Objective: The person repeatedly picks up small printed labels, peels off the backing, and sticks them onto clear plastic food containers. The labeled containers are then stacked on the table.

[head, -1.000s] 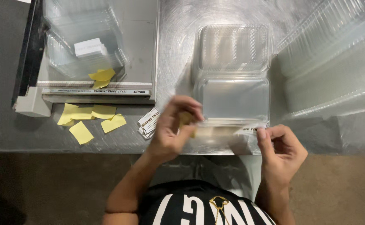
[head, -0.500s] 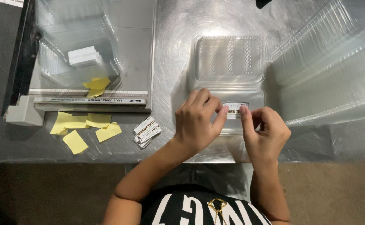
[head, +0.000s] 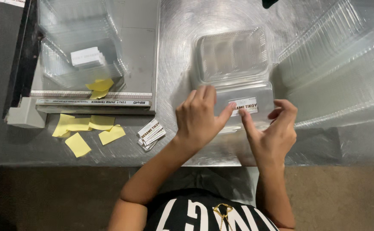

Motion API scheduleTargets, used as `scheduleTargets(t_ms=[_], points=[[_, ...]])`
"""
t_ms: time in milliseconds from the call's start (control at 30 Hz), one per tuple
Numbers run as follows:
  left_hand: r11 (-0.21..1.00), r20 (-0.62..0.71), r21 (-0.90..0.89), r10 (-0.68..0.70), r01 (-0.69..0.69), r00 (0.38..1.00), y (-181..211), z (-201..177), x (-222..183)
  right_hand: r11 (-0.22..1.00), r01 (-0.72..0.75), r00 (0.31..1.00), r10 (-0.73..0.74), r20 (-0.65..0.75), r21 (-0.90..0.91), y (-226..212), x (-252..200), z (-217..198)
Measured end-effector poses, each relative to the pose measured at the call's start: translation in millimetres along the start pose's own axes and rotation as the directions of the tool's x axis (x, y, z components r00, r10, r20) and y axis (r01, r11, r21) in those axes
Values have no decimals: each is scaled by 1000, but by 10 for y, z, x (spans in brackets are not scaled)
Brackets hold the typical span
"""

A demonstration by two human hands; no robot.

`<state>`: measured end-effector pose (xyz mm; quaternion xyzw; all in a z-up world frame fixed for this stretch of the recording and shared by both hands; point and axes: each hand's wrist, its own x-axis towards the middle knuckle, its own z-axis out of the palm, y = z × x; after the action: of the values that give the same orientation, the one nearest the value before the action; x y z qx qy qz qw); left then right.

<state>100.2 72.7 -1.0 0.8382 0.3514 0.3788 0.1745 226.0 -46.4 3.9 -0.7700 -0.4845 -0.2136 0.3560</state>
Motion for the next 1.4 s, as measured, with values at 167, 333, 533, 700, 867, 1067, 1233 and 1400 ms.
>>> scheduleTargets(t_ms=[167,333,533,700,867,1067,1233,1400], points=[[999,-88,45,18,-14,996,-99,162,-23,998,58,998,-59,18,35,192,52,31],[995,21,95,-14,12,1000,-118,153,-25,966,-132,991,124,48,224,262,1,60],[953,126,130,258,-274,958,-80,-208,-131,841,-348,937,323,133,413,248,-157,-110],[917,108,63,387,-394,916,-122,-187,-151,614,-424,901,359,243,665,341,-255,-190],[974,184,-114,214,-196,959,-207,-91,-113,226,-462,864,334,377,858,481,-416,-290],[871,98,-19,490,-491,866,-20,-228,-225,95,-499,828,344,442,861,605,-569,-278],[862,167,-18,502,-506,849,102,-286,-158,-46,-527,806,288,516,849,683,-656,-319],[864,137,-107,504,-493,853,57,-312,-111,-92,-481,867,97,488,872,769,-771,-338]])
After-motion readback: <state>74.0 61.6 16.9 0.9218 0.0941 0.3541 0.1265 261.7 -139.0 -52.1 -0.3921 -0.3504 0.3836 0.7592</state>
